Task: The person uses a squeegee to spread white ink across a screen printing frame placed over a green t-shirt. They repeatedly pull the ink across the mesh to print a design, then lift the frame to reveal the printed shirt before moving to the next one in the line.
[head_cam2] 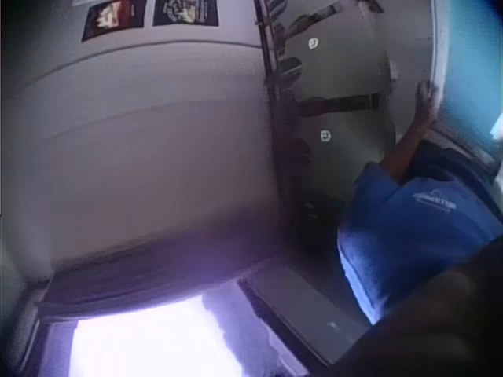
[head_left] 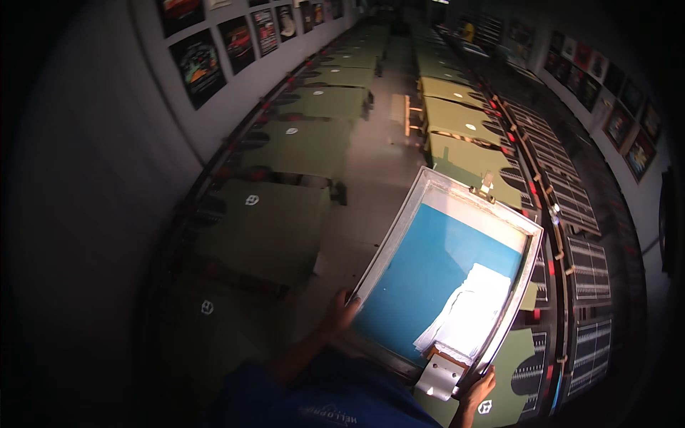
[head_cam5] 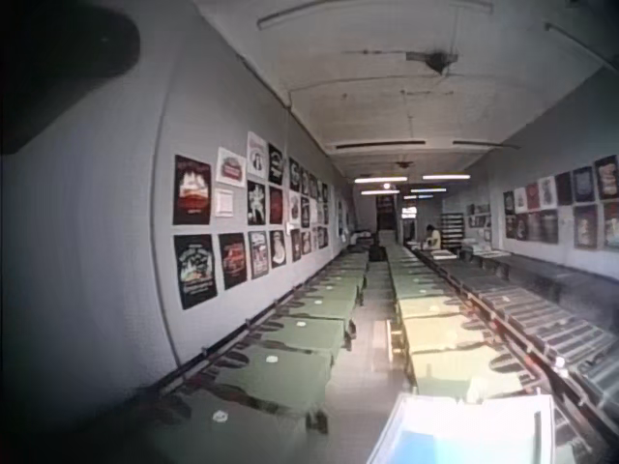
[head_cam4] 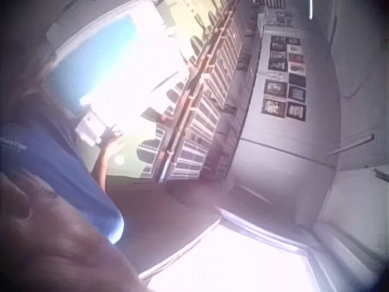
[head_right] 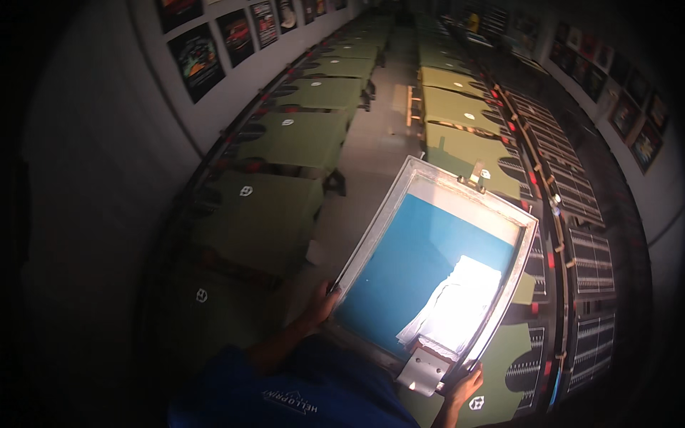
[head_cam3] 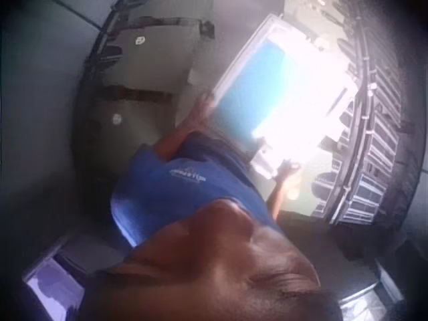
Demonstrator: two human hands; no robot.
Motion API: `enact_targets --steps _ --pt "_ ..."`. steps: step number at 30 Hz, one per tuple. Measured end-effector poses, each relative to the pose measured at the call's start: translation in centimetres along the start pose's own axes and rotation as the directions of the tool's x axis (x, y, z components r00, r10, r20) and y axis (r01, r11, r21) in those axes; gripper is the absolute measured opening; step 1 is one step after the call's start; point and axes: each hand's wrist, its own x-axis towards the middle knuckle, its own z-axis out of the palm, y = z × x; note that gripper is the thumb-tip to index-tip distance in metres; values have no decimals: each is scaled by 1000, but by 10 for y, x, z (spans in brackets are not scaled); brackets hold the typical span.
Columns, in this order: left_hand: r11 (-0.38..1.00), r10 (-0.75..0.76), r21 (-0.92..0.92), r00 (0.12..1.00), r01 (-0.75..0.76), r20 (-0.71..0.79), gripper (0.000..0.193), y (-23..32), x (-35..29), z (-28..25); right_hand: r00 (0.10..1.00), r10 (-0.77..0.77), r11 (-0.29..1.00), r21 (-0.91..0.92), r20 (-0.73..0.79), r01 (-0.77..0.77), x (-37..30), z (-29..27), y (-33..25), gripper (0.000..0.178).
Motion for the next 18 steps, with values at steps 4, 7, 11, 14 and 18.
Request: enact_targets --steps 4,7,11,14,18 --pt "963 -268 -148 863 225 -429 36 -9 -49 -111 930 -123 979 -111 346 170 -11 175 -33 39" --pt "892 -366 -442 726 95 -583 29 -9 -127 -180 606 -148 905 -141 781 402 -49 292 -42 35" --pt "952 -305 -283 270 119 -913 33 -59 -200 -220 265 -76 802 -99 961 589 -121 422 -10 33" --pt "892 -409 -377 88 251 -908 38 -55 -256 -231 76 78 823 -108 994 557 -170 495 31 32" --pt "788 -500 -522 -153 327 -852 45 -60 -298 -235 -90 110 811 -37 990 584 -245 544 73 37"
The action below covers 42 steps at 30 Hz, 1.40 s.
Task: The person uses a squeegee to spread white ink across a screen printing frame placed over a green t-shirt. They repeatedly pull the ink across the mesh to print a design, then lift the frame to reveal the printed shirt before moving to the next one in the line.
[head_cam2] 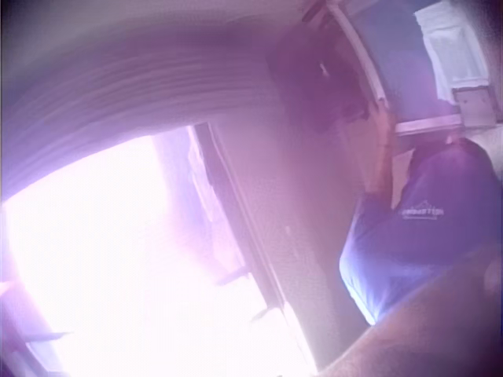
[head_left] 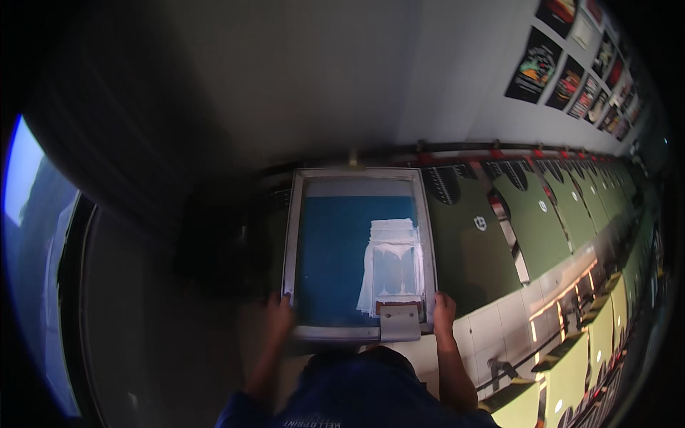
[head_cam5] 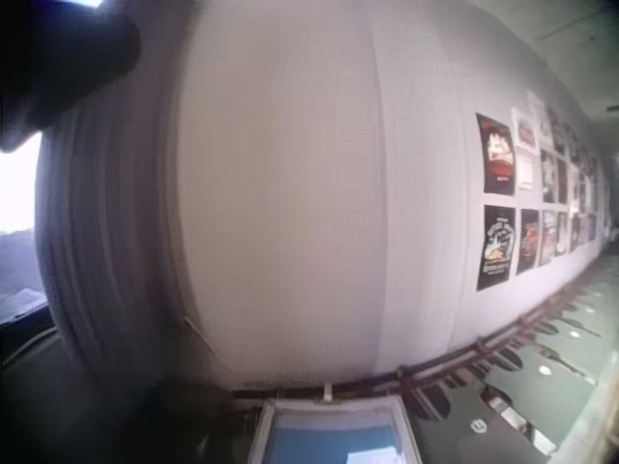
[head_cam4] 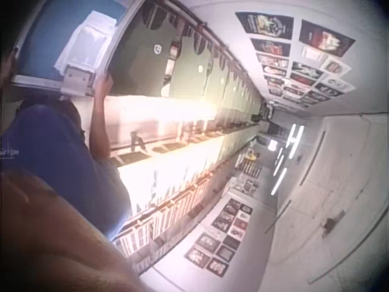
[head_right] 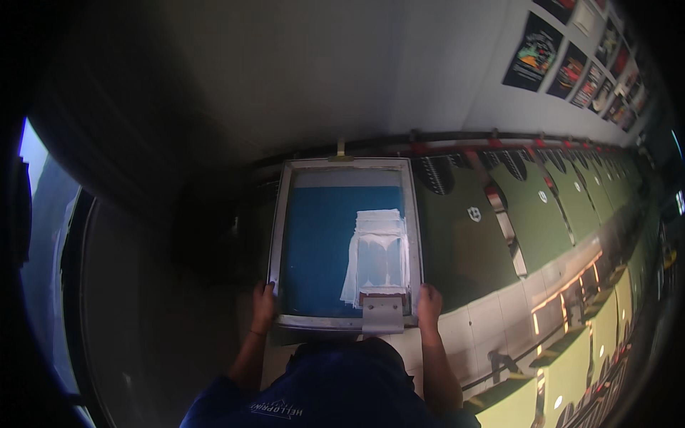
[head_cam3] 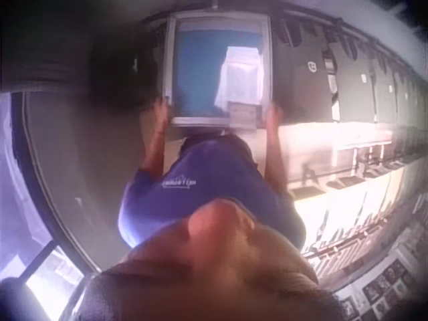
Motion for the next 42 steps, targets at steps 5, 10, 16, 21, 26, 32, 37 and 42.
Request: enact_targets --steps 5,10,16,21,26,32,37,42 --pt "999 5 -37 984 -12 -178 47 -13 13 -16 985 20 1000 -13 172 -18 50 59 -24 37" --pt "994 -35 -113 968 7 -249 45 -11 29 -14 971 12 1000 -20 240 -7 76 88 -27 35" --pt "992 -56 -119 967 27 -249 45 -21 49 -18 940 141 986 -133 310 -104 89 104 -38 35" --pt "991 -85 -114 978 64 -192 47 -20 55 -20 963 79 997 -45 256 -70 79 106 -38 37" --pt "985 -89 -165 971 53 -222 47 -23 55 -20 949 90 994 -82 303 -69 79 105 -54 34" --pt "974 -92 -212 992 73 -82 49 -18 53 -37 939 112 991 -105 326 -82 80 104 -51 36" --pt "968 -108 -230 993 97 -38 51 -14 40 -40 935 163 987 -62 316 -151 86 106 -33 35" --pt "933 -87 -354 996 71 -31 54 -66 51 -28 945 166 983 -119 283 -137 90 113 -11 42"
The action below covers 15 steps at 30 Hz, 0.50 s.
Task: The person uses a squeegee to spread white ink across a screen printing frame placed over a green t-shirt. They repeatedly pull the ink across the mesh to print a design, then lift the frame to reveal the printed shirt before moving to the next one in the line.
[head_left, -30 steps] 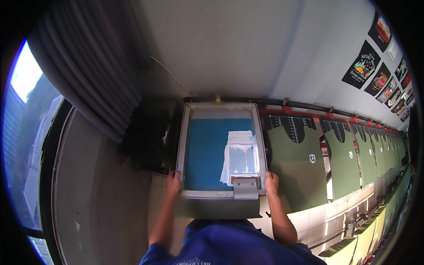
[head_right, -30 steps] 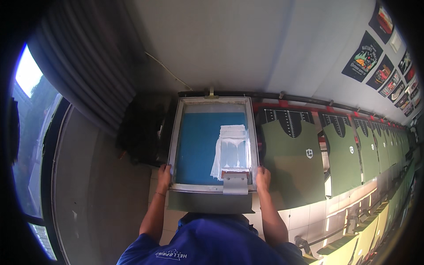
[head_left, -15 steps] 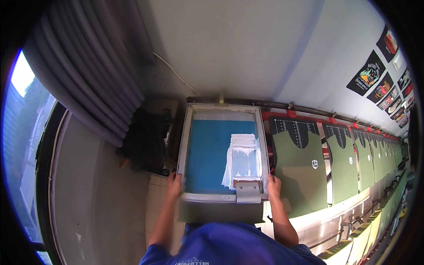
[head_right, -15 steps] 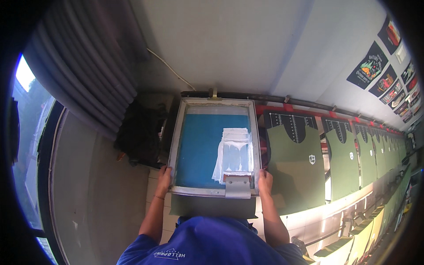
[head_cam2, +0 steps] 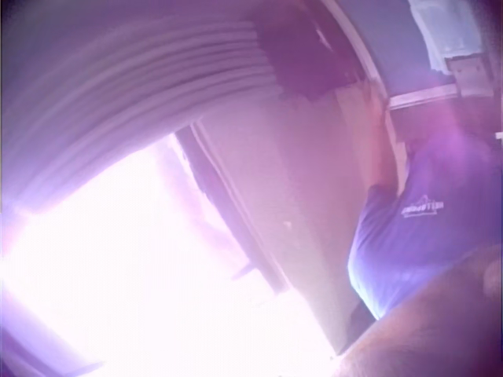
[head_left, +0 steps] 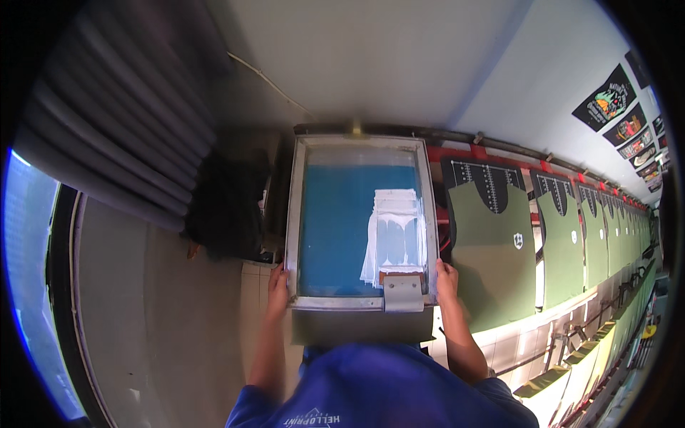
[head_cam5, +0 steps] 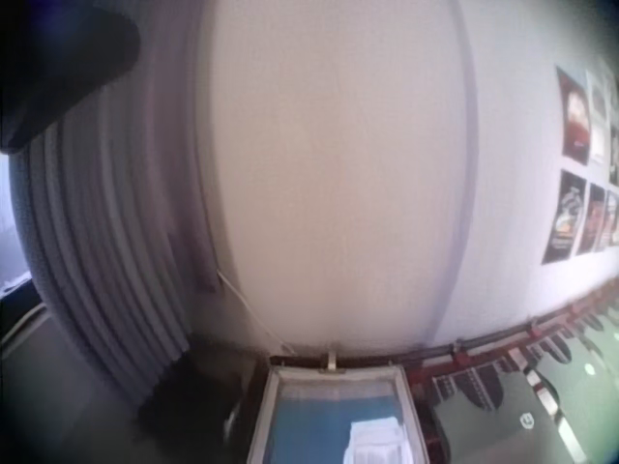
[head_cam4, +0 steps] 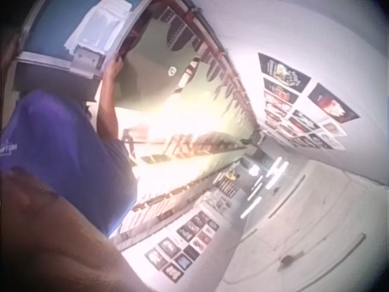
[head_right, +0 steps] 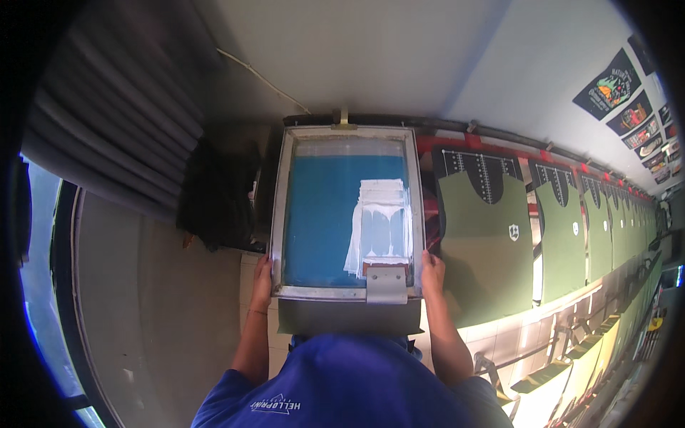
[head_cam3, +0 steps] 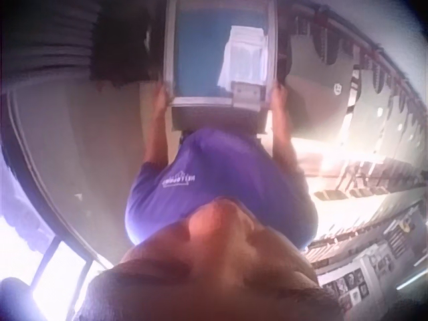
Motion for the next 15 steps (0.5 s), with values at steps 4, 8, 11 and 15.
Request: enact_targets --steps 4,8,11,15 --pt "989 -58 -134 998 57 -2 46 -8 7 3 1000 -12 1000 -8 3 12 2 4 5 44" --pt "972 -85 -219 996 81 -6 45 -1 6 5 997 -28 1000 11 -74 29 -2 8 4 46" --pt "972 -86 -218 996 84 -3 47 13 1 9 992 -34 999 -33 -119 31 0 9 4 47" --pt "975 -77 -212 997 72 -18 47 8 3 8 987 -29 999 -43 -159 22 5 10 13 50"
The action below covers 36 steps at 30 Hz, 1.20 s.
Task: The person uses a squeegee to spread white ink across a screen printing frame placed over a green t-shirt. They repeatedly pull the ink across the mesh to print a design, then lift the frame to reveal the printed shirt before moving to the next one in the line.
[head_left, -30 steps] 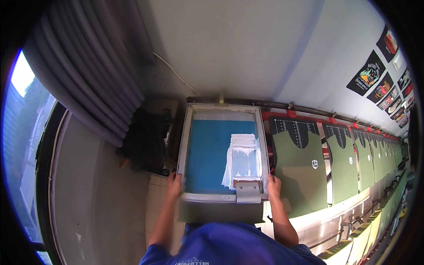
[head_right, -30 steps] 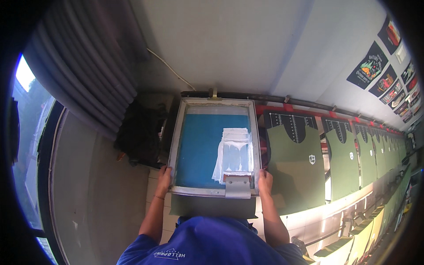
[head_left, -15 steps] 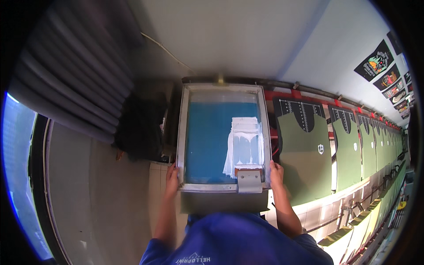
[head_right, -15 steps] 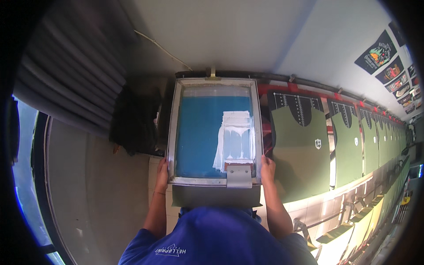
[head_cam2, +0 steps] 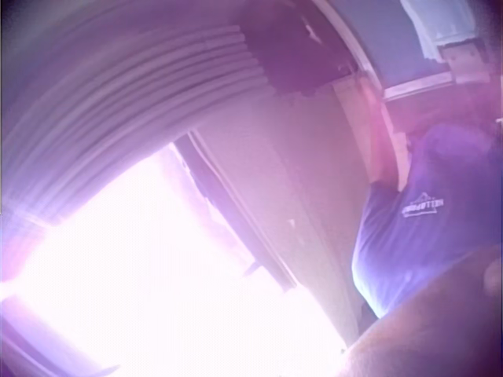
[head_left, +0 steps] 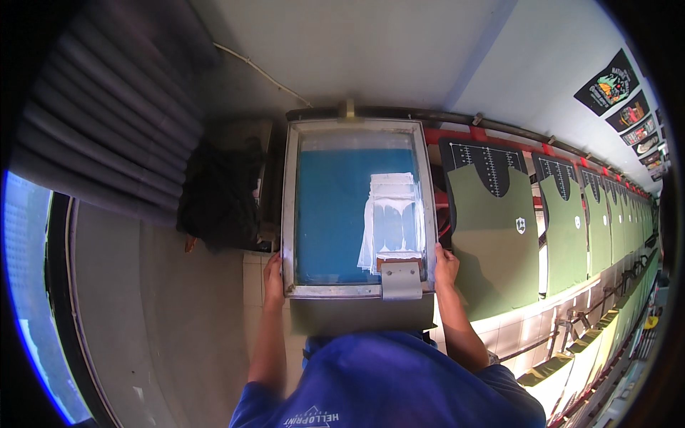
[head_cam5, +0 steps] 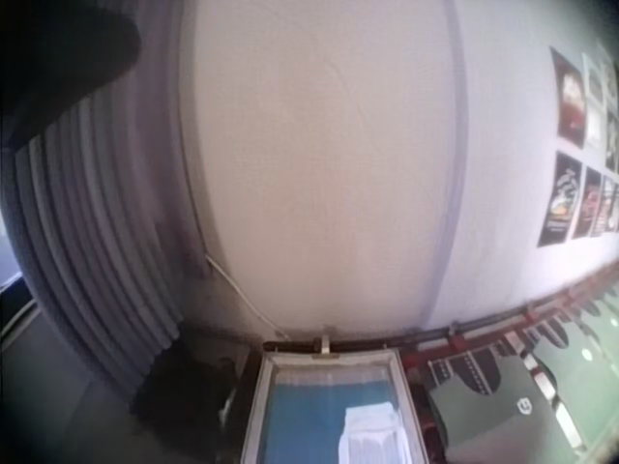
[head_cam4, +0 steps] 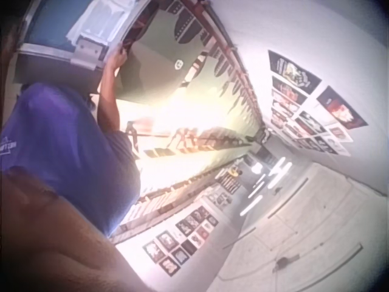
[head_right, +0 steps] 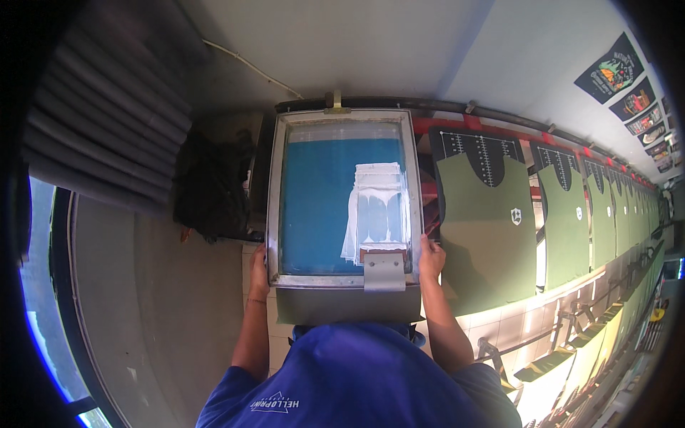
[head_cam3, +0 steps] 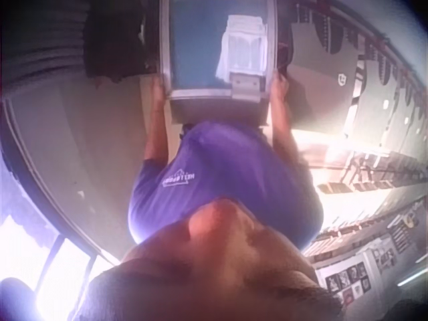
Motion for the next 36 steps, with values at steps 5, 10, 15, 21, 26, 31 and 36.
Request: enact_targets --steps 5,10,15,21,26,31,36 --pt "1000 -13 6 999 13 -41 45 -10 2 -2 999 -25 1000 16 -36 26 -6 3 -5 52" --pt "999 22 50 997 -18 -76 42 -14 4 -2 1000 -16 1000 -17 7 16 -4 0 -2 51" --pt "942 267 261 944 -213 -194 31 -27 10 -7 998 -44 999 -24 36 45 3 5 -13 50" --pt "571 727 588 686 -574 -37 17 34 -60 71 968 -250 968 -6 28 251 -16 -3 -26 42" --pt "955 -292 206 792 212 537 18 -5 -124 110 632 -490 674 -199 600 711 -111 -48 -88 57" --pt "682 -667 200 485 704 566 28 -40 -137 146 493 -460 312 -385 738 868 -125 -50 -97 61" --pt "701 -595 -50 622 711 509 33 -84 -131 160 490 -476 312 -381 730 870 -113 -28 -115 41"
